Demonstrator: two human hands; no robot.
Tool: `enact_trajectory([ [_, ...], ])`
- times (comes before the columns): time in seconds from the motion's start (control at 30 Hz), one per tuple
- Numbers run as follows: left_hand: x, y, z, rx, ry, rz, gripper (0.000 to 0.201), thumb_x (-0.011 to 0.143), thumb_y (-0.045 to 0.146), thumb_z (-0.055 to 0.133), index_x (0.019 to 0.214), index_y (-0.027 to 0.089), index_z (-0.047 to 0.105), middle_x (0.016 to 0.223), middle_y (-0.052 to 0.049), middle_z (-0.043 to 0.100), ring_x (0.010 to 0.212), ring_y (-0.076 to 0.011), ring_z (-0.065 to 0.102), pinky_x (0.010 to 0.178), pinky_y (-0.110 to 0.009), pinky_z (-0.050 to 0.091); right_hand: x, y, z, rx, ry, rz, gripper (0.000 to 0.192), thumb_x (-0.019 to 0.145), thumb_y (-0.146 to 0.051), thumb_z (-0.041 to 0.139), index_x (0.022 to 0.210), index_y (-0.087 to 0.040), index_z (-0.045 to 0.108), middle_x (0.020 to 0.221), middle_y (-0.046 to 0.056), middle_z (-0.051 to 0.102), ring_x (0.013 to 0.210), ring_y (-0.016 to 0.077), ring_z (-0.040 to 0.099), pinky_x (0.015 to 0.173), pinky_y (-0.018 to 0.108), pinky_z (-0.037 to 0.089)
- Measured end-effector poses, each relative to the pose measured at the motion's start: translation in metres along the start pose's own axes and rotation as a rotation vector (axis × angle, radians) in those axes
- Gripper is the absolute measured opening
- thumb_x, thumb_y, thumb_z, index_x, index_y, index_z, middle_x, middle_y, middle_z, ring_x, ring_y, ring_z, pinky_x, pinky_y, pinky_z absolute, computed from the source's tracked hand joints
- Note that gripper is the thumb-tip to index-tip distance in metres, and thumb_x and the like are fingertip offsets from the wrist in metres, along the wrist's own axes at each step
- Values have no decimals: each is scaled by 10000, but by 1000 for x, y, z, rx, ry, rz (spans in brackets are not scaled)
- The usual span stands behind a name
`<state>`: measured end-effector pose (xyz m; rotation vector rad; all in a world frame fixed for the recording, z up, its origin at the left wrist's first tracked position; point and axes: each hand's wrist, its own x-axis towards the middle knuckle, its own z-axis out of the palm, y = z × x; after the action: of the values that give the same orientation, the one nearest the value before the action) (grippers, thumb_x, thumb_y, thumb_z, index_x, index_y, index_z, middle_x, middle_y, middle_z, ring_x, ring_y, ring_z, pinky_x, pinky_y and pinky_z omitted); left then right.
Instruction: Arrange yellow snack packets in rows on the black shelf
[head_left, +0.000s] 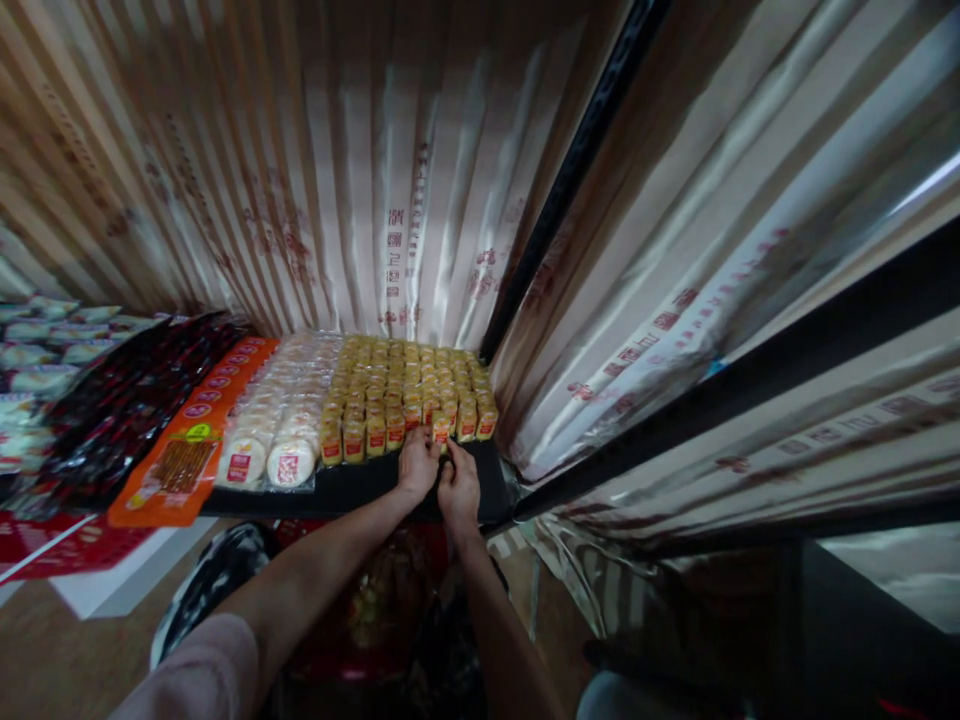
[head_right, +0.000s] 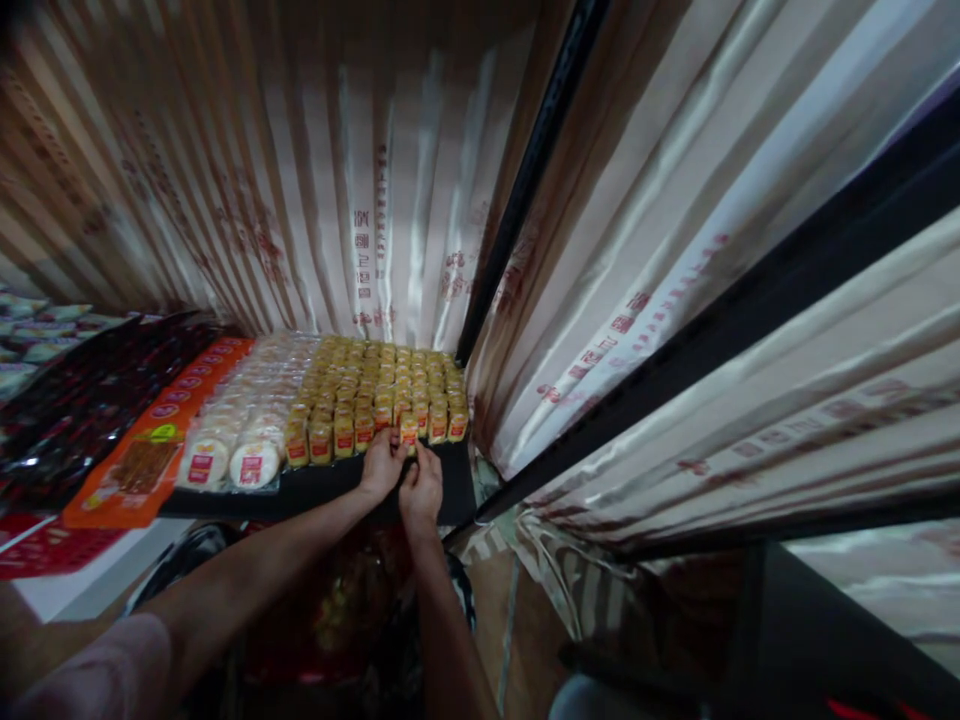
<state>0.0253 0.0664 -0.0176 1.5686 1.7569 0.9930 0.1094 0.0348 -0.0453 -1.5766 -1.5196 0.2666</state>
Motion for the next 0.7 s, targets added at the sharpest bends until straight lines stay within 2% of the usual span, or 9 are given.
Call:
enact_trajectory([
  [0.3, 9, 3, 18, 4, 9, 18, 169, 808, 145, 500, 970, 163, 546, 970, -70, 575, 904, -169, 565, 833, -301, 452, 14, 15, 5, -54, 7, 2, 440, 786, -123, 348, 1163, -130, 574, 1073, 136, 585, 1036, 214, 513, 912, 380, 439],
  [0.5, 3, -5, 21, -16, -4, 55, 310, 842, 188, 452, 1150, 174, 483, 1085, -85, 508, 790, -135, 579, 777, -276, 472, 8, 20, 8, -40, 22, -23, 441, 794, -120, 333, 1172, -129, 561, 1103, 125, 588, 1053, 195, 515, 917, 357, 442],
  [0.6, -1, -11, 23, -56, 33, 93, 351, 848, 196, 441, 1197, 159, 434, 1010, -73, 520, 821, -143, 568, 802, -285, 472, 5, 19, 8, -54, 30, -17, 442, 802, -117, 326, 1178, -127, 558, 1119, 127, 582, 1062, 194, 510, 916, 362, 444],
  [0.7, -3, -15, 25, -79, 56, 126, 276, 853, 186, 429, 1122, 148, 480, 945, -60, 535, 843, -144, 560, 825, -286, 469, 5, 19, 8, -68, 20, -26, 454, 804, -110, 328, 1201, -130, 548, 1125, 130, 571, 1077, 196, 498, 918, 366, 442],
])
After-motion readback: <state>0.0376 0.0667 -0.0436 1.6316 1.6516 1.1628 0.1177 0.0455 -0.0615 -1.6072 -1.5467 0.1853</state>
